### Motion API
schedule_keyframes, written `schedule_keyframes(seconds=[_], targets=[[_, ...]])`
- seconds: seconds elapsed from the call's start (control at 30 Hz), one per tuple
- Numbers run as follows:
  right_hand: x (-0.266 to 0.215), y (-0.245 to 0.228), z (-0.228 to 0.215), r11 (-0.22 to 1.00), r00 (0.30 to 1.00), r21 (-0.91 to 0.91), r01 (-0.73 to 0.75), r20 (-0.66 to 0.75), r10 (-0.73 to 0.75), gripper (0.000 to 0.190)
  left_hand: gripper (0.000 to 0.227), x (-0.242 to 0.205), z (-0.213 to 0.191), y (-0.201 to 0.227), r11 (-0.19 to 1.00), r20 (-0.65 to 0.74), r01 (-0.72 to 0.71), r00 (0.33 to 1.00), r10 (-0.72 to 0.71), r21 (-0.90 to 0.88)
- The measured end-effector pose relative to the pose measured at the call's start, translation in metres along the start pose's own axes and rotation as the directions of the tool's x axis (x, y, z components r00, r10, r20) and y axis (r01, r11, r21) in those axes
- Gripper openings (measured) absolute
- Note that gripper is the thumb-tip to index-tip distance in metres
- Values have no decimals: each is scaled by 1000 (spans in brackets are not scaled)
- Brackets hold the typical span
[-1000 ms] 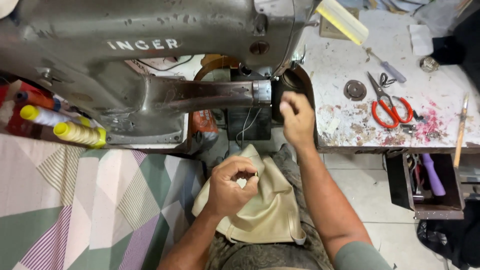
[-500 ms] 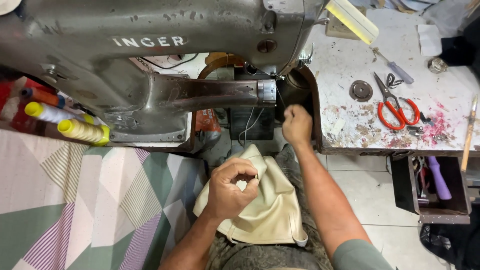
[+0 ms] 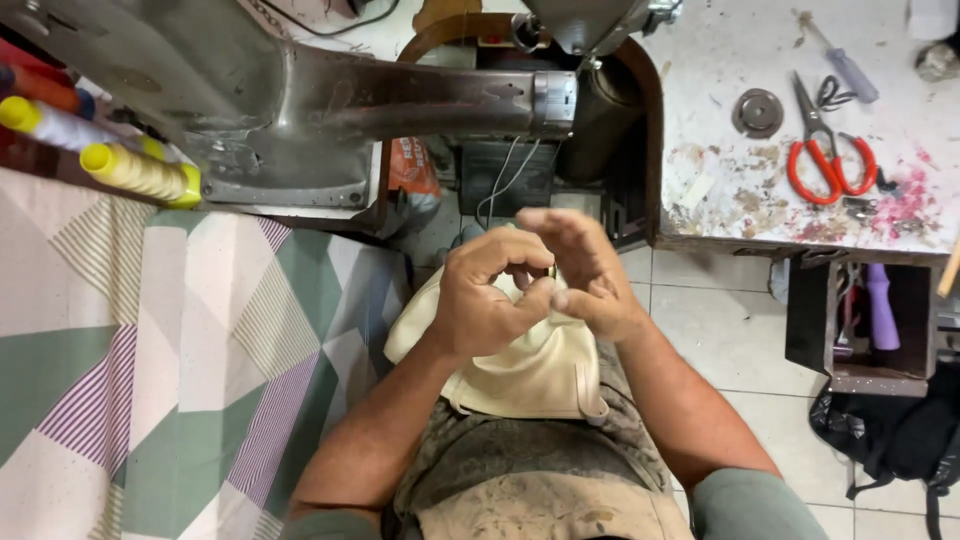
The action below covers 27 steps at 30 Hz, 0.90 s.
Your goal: Adjusting a sewing machine with a screwdriver and manually winding or pulling thread through a fabric guide to prepare the bobbin.
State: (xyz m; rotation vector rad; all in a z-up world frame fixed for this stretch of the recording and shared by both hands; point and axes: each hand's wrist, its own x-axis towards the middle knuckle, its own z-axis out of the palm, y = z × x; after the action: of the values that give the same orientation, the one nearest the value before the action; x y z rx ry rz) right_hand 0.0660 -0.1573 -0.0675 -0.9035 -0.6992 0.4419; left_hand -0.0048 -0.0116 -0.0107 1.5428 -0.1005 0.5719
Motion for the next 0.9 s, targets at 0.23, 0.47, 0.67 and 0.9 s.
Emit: schedule_keyframes(seconds=[0.23, 0.47, 0.67, 0.9], targets=[[-46, 45, -10, 990, 935, 142, -20, -347, 69, 12, 15, -1, 4, 4, 999, -93, -40, 995, 38, -14], [-25, -49, 25, 648, 991, -756, 90, 5, -132, 5, 9, -10, 0, 0, 995, -83, 101, 992, -99, 22], [20, -90, 8, 338, 920, -856, 391, 346, -186, 11, 8, -6, 1, 7, 995, 7, 86, 996, -87, 52], [11, -47, -1, 429, 971, -874, 229, 236, -37, 14, 5, 6, -9, 1, 998, -1, -2, 1000, 3, 61]])
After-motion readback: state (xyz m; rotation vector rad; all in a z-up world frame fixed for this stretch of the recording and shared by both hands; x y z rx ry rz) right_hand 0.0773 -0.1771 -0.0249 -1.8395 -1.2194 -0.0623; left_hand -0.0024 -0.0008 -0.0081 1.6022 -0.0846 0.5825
